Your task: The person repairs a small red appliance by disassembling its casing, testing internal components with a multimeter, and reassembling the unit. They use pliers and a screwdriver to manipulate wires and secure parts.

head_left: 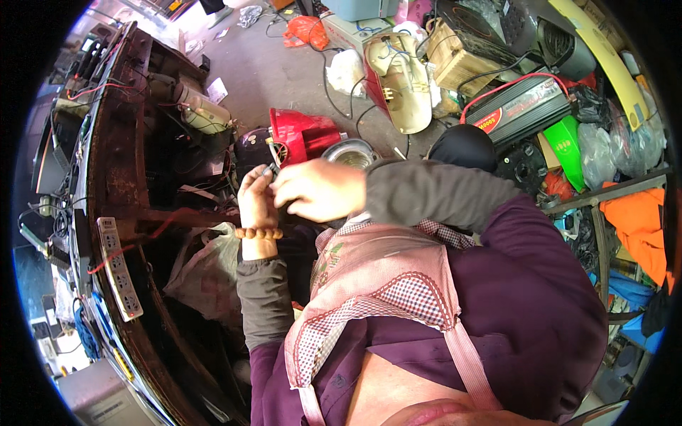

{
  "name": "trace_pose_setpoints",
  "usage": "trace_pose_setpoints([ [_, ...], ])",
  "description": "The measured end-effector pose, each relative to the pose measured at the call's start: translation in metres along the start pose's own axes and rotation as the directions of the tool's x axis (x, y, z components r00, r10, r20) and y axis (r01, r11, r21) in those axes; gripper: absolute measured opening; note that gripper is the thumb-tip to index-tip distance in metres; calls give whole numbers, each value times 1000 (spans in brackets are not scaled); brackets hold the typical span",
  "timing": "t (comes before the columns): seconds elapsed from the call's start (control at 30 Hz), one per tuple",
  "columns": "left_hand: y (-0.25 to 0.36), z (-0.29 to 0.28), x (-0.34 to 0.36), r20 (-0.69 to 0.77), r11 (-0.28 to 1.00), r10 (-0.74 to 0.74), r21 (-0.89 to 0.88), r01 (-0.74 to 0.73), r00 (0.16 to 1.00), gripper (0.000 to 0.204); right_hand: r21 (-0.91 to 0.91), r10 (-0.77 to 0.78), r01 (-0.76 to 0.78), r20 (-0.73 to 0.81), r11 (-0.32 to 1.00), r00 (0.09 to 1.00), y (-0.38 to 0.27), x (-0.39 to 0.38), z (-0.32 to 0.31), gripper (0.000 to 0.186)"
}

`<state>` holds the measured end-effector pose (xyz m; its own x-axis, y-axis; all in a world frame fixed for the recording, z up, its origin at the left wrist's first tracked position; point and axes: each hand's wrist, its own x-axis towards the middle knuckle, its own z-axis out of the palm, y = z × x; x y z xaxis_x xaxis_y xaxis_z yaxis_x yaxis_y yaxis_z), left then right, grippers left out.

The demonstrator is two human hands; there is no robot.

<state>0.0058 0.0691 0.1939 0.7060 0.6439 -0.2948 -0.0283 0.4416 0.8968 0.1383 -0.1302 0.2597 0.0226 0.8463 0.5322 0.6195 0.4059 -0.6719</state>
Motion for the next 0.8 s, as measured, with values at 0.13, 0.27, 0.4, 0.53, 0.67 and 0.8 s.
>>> trace_pose_setpoints([
  [0.13, 27, 49, 21, 112, 974, -98, -195, 119, 989, 20, -148, 364, -341, 175, 928, 915, 18, -39, -89, 29],
  [0.27, 24, 44, 79, 142, 929, -189, -295, 223, 972, 12, -350, 594, -486, 359, 801, 720, 54, -61, -140, 34],
  [0.4, 26, 31, 125, -5, 937, -254, -248, 245, 967, 17, -517, 832, -678, 135, 523, 538, 120, -94, -150, 40],
  [0.53, 62, 4, 149, 20, 759, -267, -611, 223, 963, 23, -465, 859, -723, 252, 511, 445, 128, -86, -145, 45],
  [0.67, 96, -18, 139, -57, 649, -92, -760, 17, 994, 22, -351, 828, -821, 507, 450, 237, 155, -64, -111, 50],
  [0.8, 89, -52, 153, -58, 540, -82, -841, -4, 995, 12, -328, 798, -765, 470, 555, 377, 224, -55, -54, 73],
])
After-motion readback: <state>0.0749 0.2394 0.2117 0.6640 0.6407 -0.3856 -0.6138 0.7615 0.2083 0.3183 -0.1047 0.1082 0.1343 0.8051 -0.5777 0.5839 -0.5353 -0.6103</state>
